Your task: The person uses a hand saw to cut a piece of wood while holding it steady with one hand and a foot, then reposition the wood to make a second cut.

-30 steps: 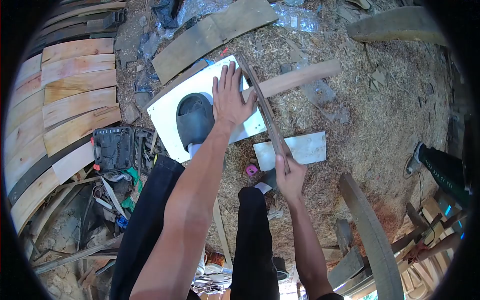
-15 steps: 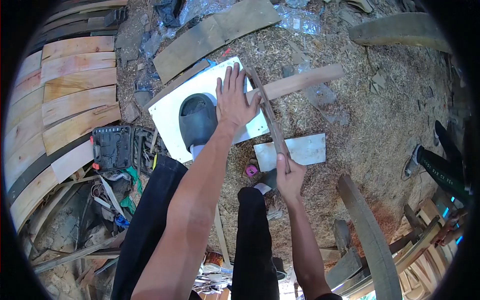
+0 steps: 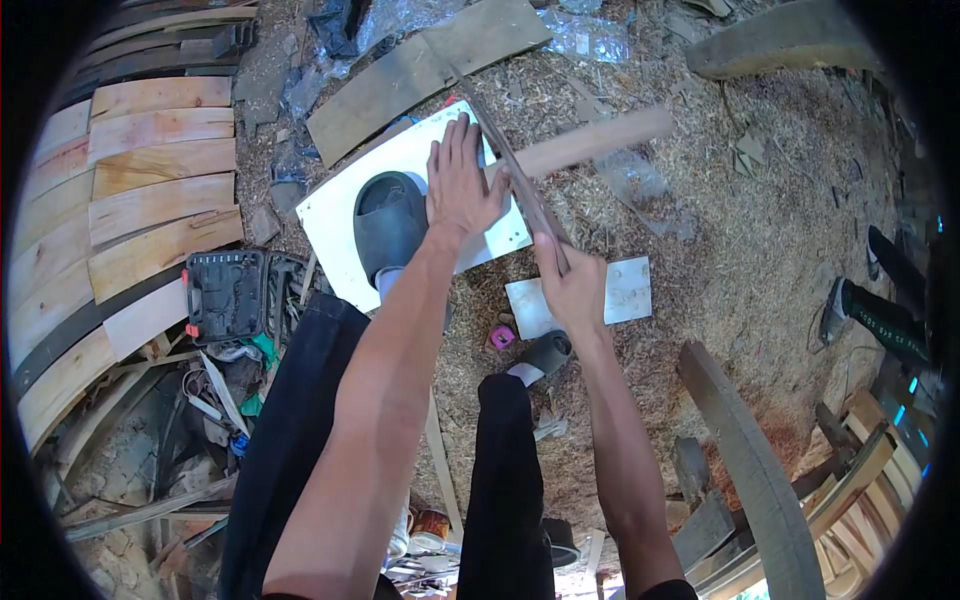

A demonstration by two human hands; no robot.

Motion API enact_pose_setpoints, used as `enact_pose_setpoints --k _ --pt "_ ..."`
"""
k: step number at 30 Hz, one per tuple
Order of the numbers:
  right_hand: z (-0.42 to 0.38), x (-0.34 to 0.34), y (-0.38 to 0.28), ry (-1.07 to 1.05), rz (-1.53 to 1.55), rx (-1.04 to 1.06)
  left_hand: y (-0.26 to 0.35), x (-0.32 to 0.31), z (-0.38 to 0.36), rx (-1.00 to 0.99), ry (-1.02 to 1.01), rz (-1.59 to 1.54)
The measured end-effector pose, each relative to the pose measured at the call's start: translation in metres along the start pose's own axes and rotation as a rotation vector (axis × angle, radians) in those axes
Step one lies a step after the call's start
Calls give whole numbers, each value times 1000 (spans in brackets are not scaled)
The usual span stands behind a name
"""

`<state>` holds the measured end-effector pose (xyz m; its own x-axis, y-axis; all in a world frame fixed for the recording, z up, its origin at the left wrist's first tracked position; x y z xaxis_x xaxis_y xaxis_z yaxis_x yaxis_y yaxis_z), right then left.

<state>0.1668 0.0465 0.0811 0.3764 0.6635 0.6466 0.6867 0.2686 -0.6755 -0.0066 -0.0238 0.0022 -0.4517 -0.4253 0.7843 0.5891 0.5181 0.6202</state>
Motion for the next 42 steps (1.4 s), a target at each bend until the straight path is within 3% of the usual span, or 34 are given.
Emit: enact_pose_setpoints --k 5,8,9,12,15,22,24,31,36,38,42 --pt "-15 -17 13 35 86 -5 1 -2 -2 14 38 1" --pt "-15 -33 36 -26 467 -267 1 -2 -1 36 38 9" --pt "-12 -28 37 -34 465 -263 0 -3 -1 44 43 12" --pt "-10 -20 45 48 917 -322 -4 -4 2 32 53 7" --pt "-16 -1 51 83 945 -211 1 -2 2 63 60 -9" --pt "-42 2 66 24 747 -238 4 -5 11 129 149 -77" --pt "-51 1 58 37 764 -272 -2 -3 13 196 160 -294" --pt "-54 -23 57 -20 744 -295 3 -1 5 35 205 -88" --pt "-51 -20 58 22 800 -302 -6 -5 3 37 268 -208" --pt "-50 -14 60 36 815 -285 2 -4 -7 -248 72 -35" --pt "-49 2 61 72 805 -246 20 4 5 -213 -131 -133"
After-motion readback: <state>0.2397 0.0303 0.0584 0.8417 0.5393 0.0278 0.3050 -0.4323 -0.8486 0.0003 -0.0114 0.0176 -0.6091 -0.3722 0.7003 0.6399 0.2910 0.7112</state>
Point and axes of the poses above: each hand's wrist, its own z-axis towards the middle knuckle, its own x-axis out of the back of the hand, y = z × x, the point moved 2 cm from there along z, towards the middle knuckle, and after that the axes turned 12 degrees about -z, right-handed, at the moved point
